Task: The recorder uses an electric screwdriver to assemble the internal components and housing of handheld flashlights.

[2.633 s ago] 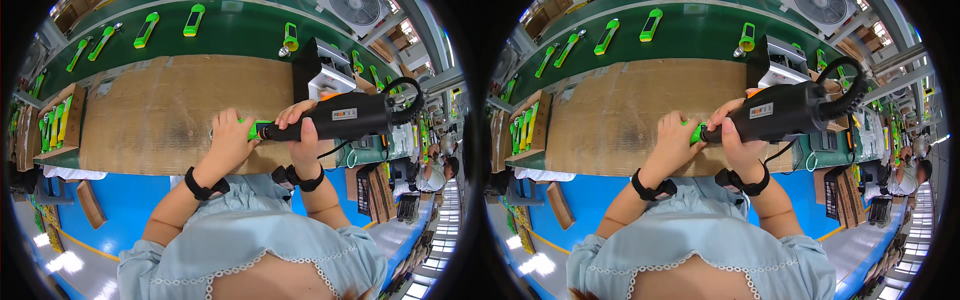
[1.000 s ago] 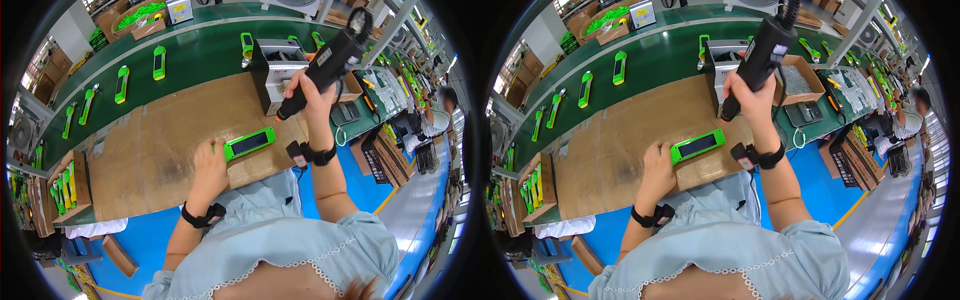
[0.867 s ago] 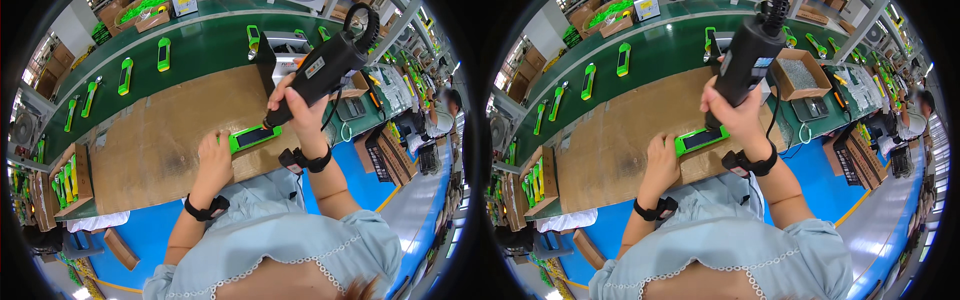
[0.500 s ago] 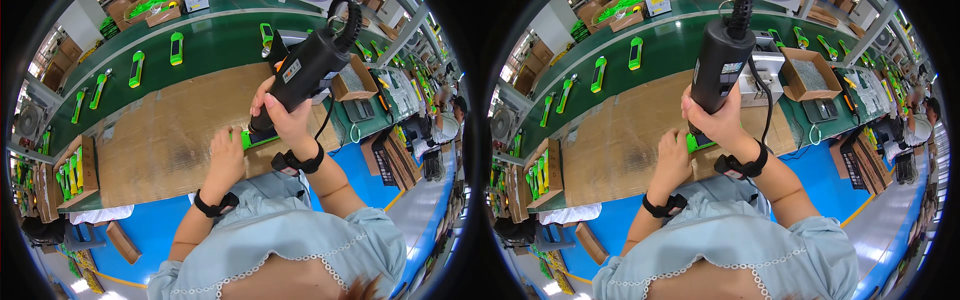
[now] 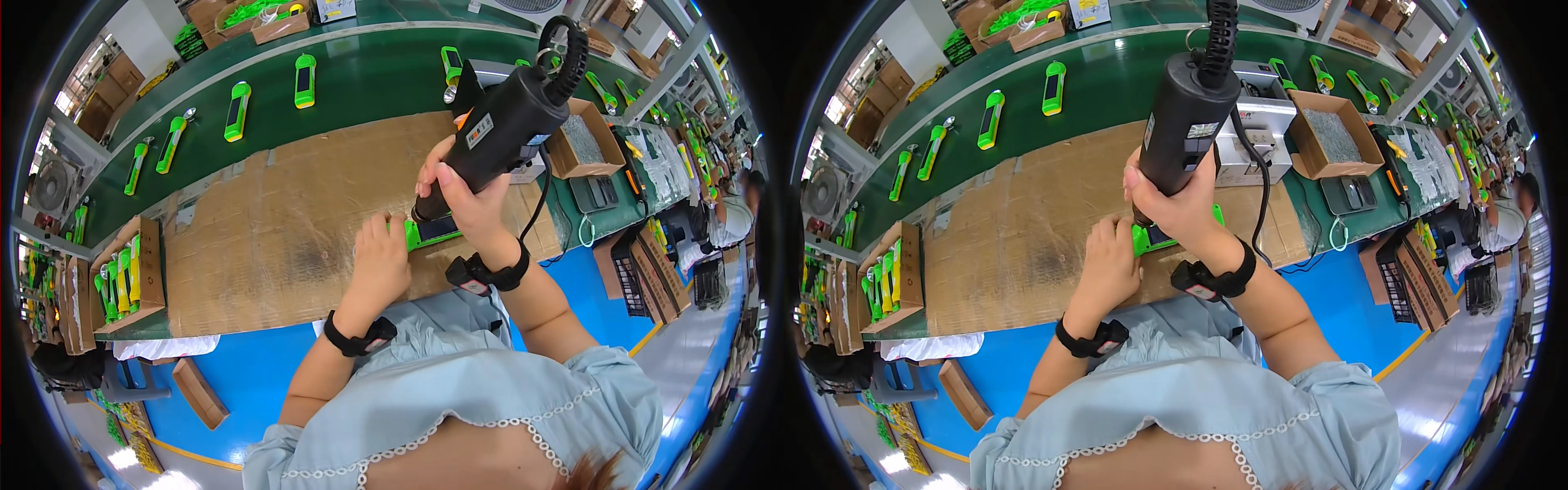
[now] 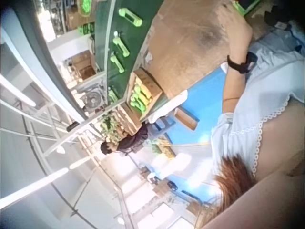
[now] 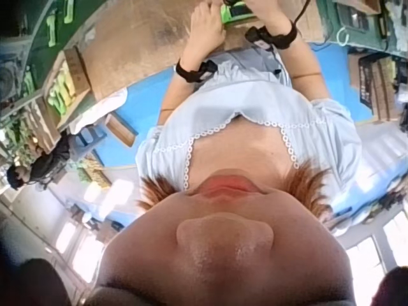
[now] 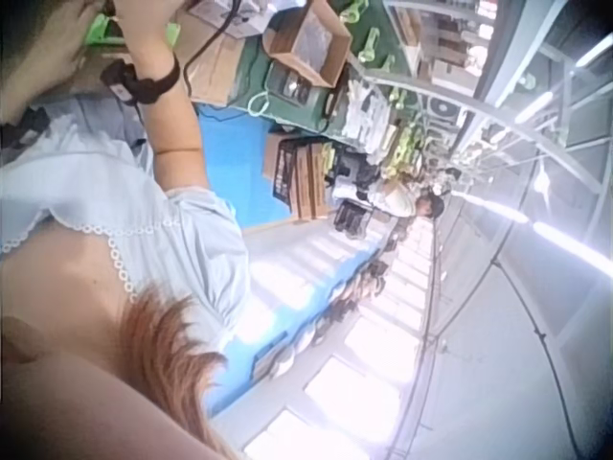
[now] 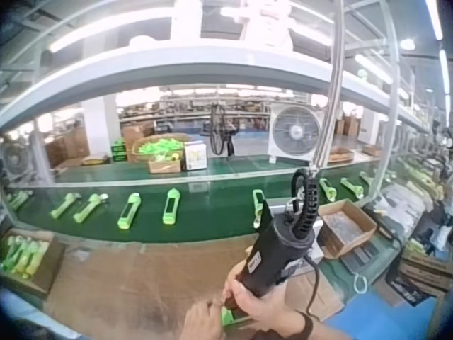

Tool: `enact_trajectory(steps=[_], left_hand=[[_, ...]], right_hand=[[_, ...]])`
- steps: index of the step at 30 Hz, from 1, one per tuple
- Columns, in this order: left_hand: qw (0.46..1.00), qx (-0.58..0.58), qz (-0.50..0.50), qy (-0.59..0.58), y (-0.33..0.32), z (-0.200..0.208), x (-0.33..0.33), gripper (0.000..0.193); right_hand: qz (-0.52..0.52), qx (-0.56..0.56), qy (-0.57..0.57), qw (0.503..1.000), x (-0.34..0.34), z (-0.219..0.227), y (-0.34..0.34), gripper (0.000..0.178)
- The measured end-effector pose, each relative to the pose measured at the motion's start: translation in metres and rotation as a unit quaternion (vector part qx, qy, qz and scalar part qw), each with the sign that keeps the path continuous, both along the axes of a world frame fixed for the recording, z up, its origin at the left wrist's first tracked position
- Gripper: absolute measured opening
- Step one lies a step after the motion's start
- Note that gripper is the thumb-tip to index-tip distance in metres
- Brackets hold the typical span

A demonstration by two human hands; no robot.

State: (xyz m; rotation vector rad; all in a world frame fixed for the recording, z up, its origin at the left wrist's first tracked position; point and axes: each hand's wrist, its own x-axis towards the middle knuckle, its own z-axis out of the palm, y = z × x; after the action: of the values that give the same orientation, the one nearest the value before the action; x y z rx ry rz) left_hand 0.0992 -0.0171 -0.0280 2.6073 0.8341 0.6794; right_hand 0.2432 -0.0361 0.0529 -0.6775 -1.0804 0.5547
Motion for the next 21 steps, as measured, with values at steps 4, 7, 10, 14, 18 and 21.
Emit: enact_trajectory(steps=[4, 7, 10, 14, 18, 21], left_hand=[[1.0, -0.013, -0.001, 0.003, 0.004, -0.004, 0.002, 0.058], [1.0, -0.024, -0.003, -0.007, 0.011, -0.006, 0.002, 0.058], [0.997, -0.066, -0.038, -0.018, 0.022, -0.003, 0.001, 0.057], [0.996, -0.071, -0.042, -0.032, 0.022, -0.005, 0.003, 0.057], [0.997, -0.065, -0.034, -0.04, 0.02, -0.007, -0.001, 0.057], [0.995, -0.067, -0.045, -0.052, 0.02, -0.012, 0.0, 0.057]], right_hand=[[0.011, -0.009, 0.009, 1.0, 0.001, -0.009, 0.004, 0.043], [0.032, -0.029, -0.051, 0.998, 0.005, -0.01, 0.008, 0.046], [0.085, -0.069, -0.068, 0.992, 0.011, -0.011, 0.014, 0.046], [0.085, -0.068, 0.0, 0.994, 0.006, -0.015, 0.022, 0.041], [0.111, -0.087, 0.012, 0.99, 0.001, -0.017, 0.024, 0.042], [0.098, -0.082, -0.069, 0.989, -0.001, -0.017, 0.018, 0.044]])
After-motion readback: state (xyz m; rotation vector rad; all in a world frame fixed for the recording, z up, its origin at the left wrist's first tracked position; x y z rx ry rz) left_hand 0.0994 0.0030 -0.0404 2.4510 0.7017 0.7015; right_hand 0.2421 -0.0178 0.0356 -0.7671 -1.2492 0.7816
